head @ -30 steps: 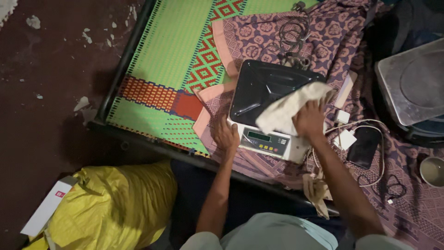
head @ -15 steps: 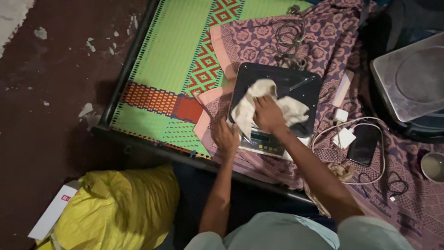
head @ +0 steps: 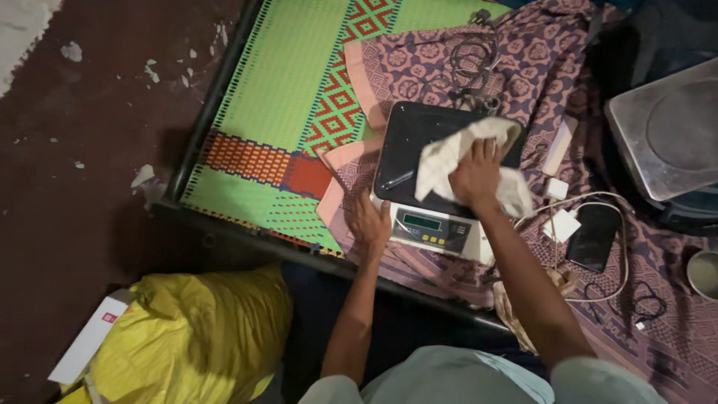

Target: The person wipes the surface of a blue electronic device with a cloth, then flips it over to clean the white base. They proceed to wipe a black digital scale and a metal tray with the same cloth. Finally, they press buttons on the digital scale to test the display.

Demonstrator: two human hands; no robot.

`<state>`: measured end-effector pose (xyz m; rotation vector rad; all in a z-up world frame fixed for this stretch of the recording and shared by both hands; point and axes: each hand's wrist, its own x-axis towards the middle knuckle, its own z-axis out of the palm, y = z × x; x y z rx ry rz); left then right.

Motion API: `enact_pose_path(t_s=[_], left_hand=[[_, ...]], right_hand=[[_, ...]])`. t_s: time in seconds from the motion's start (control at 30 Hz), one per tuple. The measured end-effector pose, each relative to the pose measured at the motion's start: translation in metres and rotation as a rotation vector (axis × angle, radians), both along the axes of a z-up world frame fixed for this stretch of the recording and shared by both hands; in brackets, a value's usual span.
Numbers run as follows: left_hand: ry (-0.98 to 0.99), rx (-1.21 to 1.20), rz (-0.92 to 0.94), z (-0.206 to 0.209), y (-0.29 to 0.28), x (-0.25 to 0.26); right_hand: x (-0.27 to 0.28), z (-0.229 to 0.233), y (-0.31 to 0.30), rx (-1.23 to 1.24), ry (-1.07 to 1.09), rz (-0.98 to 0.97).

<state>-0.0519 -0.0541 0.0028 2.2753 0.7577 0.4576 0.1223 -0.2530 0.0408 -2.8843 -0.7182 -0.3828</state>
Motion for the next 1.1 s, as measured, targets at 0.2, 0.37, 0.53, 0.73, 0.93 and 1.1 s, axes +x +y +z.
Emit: enact_pose_path(t_s=[0.2, 0.37, 0.53, 0.73, 0.93, 1.1], left_hand=[[-0.009, 0.033, 0.004, -0.023, -0.001, -0.001], [0.13, 0.22, 0.047, -0.061, -0.001, 0.007], [-0.072, 0.119, -0.016, -0.032, 0.003, 0.001], [-0.171, 0.04, -0.006, -0.016, 0.0, -0.001], [-0.17, -0.117, -0.024, -0.036, 0.015, 0.006], [-0.096, -0.344, -0.018, -0.057, 0.024, -0.021]], right_hand=[[0.041, -0.015, 0.082, 0.006, 0.092, 0.168], [0.034, -0.004, 0.147, 0.045, 0.146, 0.49], [0.069, -0.017, 0.132, 0.09, -0.072, 0.285], [0.102, -0.021, 0.033, 0.018, 0.072, -0.006], [0.074, -0.038, -0.044, 0.005, -0.255, -0.065], [0.009, -0.027, -0.088, 0.234, 0.15, -0.058]])
